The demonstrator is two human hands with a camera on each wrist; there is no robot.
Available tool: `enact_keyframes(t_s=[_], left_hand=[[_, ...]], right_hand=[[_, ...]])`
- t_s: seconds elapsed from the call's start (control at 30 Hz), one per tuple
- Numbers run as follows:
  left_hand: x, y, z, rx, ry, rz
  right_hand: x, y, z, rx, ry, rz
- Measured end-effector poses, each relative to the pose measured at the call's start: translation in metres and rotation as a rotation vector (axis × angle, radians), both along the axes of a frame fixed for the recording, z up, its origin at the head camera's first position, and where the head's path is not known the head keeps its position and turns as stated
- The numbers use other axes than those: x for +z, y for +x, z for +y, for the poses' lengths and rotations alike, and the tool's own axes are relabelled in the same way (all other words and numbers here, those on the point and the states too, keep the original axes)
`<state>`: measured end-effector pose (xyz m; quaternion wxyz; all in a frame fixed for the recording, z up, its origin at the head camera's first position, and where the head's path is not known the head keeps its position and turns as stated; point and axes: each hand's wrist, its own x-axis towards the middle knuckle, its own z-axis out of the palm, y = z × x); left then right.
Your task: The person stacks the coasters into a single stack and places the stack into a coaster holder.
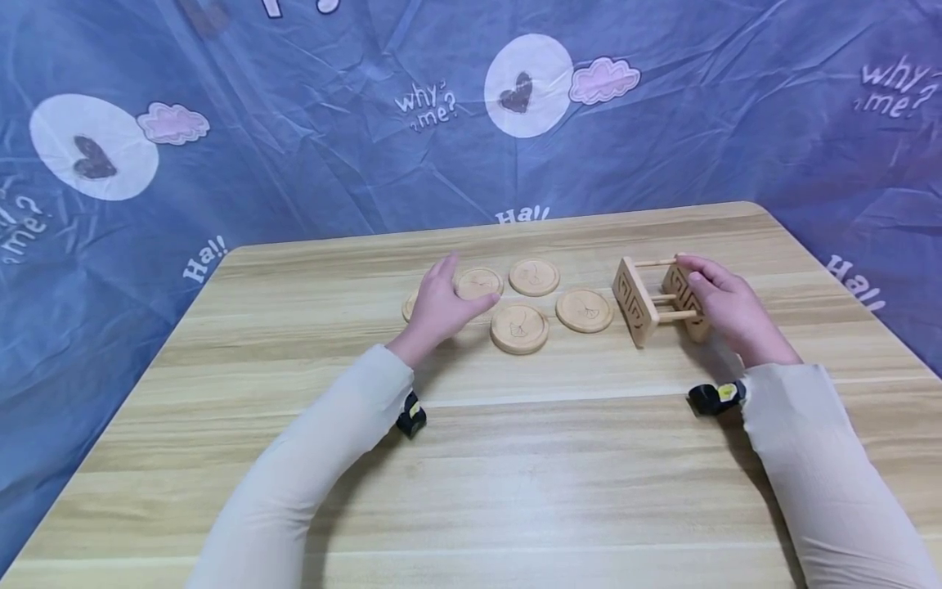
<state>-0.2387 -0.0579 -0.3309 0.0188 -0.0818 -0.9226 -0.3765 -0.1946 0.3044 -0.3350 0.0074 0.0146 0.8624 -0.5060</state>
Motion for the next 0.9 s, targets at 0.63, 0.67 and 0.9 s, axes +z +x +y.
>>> enact_keyframes(t_s=[0.63, 0.67, 0.9], left_hand=[[-0.008, -0.018, -0.038, 0.083, 0.033, -0.105], [-0.008, -0.019, -0.039, 0.081, 0.032, -0.106], [-0.011, -0.021, -0.042, 0.067, -0.023, -0.135]], right_hand=[[0.001, 0.0, -0.001, -0.002, 0.001, 0.013], [0.001, 0.0, -0.001, -0.004, 0.001, 0.01], [0.0, 0.001, 0.0, -0.007, 0.0, 0.009]])
